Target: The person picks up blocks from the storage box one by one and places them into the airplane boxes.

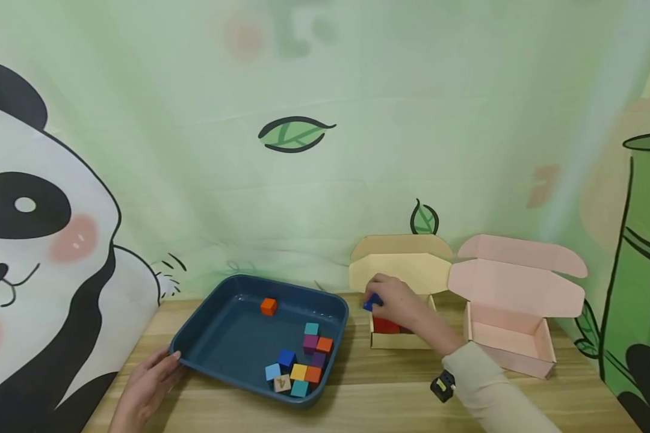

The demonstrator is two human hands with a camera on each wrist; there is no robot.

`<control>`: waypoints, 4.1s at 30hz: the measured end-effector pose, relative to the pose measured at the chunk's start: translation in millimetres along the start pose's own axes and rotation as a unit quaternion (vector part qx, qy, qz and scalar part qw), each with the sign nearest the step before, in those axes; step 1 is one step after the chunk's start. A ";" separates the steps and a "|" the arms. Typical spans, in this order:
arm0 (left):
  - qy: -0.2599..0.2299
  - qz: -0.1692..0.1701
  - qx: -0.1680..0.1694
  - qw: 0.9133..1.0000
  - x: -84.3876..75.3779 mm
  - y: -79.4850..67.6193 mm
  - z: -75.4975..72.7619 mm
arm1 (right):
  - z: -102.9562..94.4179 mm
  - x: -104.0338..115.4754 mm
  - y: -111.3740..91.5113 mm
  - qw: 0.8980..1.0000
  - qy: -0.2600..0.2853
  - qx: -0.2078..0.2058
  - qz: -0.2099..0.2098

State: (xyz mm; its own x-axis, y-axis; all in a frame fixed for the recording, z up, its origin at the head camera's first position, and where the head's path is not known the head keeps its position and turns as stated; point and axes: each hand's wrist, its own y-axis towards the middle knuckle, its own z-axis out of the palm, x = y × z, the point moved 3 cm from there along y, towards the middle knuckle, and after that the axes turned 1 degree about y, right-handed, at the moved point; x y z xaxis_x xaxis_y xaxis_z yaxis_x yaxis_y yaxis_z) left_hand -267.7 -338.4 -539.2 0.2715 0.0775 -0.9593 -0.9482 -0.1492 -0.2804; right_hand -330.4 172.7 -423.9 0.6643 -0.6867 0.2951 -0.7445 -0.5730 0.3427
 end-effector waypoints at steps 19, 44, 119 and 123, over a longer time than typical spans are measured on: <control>0.000 0.001 -0.004 1.000 -1.6 -0.8 0.5 | -31.9 -39.4 -38.3 0.996 -0.023 0.029 0.085; 0.007 0.008 -0.008 1.000 -1.7 -0.4 0.9 | -71.2 -121.4 -113.7 0.986 -0.070 0.101 0.115; -0.017 0.002 -0.024 1.000 0.9 0.5 -6.2 | 56.5 80.9 79.6 0.973 0.006 0.219 -0.070; -0.018 0.004 -0.027 0.999 1.6 0.1 -8.0 | 83.7 100.1 98.1 0.968 0.036 0.235 -0.078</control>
State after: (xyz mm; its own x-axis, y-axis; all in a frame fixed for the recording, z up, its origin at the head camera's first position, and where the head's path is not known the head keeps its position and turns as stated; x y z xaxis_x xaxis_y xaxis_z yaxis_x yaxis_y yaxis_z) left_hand -266.1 -346.2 -541.0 0.2564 0.1118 -0.9601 -0.9400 -0.2023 -0.2746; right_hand -342.5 10.3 -435.4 0.7613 -0.5527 0.3391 -0.5720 -0.8187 -0.0505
